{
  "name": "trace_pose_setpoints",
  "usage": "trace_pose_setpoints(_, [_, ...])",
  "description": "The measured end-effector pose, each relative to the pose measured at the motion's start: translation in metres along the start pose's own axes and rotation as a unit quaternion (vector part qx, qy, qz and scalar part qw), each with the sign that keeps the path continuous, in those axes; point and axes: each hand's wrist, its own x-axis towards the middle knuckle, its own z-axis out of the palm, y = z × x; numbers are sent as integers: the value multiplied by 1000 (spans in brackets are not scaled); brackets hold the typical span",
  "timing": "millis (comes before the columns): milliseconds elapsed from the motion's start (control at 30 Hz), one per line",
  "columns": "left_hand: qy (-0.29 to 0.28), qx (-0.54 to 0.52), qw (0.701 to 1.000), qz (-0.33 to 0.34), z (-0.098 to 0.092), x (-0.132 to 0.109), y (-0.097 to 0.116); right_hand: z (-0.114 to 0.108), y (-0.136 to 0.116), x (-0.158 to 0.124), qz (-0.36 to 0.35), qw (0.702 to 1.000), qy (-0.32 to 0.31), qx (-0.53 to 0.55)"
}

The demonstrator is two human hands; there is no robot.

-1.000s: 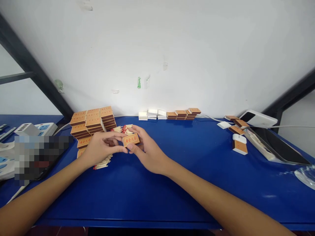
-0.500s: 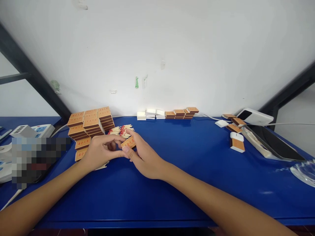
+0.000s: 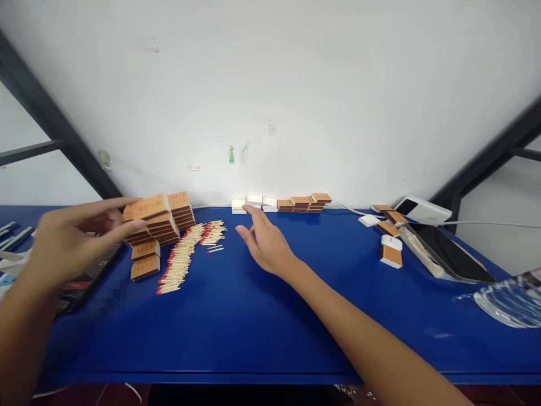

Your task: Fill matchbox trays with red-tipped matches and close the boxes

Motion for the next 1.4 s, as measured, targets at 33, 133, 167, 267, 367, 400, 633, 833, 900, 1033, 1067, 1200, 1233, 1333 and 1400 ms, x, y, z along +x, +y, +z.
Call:
trace_pose_setpoints(33, [22,34,999,-36,-11,0,-8,-2,9,2,-5,1000,6,-18])
trace_pose_setpoints(133, [-10,93,992,-86,-28,-5,-29,-6,32,7,2,998,21,-59])
trace_pose_setpoints(167, [-21,108,989,-99,-31,-7,-34,-7,37,8,5,997,20,-69])
trace_pose_setpoints(267, [-78,156,976,-128,-31,-10,-42,-7,44,9,10,996,13,-91])
trace_pose_setpoints(367, [-110,173,971,-121,-27,-11,-47,-7,40,9,10,995,4,-104])
trace_pose_setpoints(400, [-111,178,970,-120,-26,-11,-48,-7,38,8,9,994,1,-106])
trace_pose_setpoints(633, [-133,169,967,-138,-18,-15,-49,-7,34,7,-5,994,-11,-113])
trace_pose_setpoints(833, [-125,162,971,-123,-21,-18,-50,-5,38,8,-11,993,-8,-115])
trace_pose_setpoints(900, [-123,160,972,-119,-22,-18,-53,-5,39,8,-12,993,-10,-119])
trace_pose_setpoints(1033, [-129,161,971,-118,-25,-19,-54,-5,40,9,-14,992,-13,-127])
trace_pose_setpoints(1067, [-126,165,971,-119,-26,-20,-53,-5,41,9,-16,992,-13,-128])
trace_pose_setpoints(1200, [-44,184,977,-94,-23,-30,-46,-3,44,8,-21,990,-11,-137])
trace_pose_setpoints(1233, [-6,189,978,-88,-20,-35,-44,-2,44,8,-23,990,-12,-141])
trace_pose_setpoints(1333, [54,182,981,-45,-6,-52,-33,1,45,7,-35,987,-27,-153])
trace_pose_setpoints(1400, [65,183,981,4,4,-65,-24,4,44,7,-47,986,-44,-157])
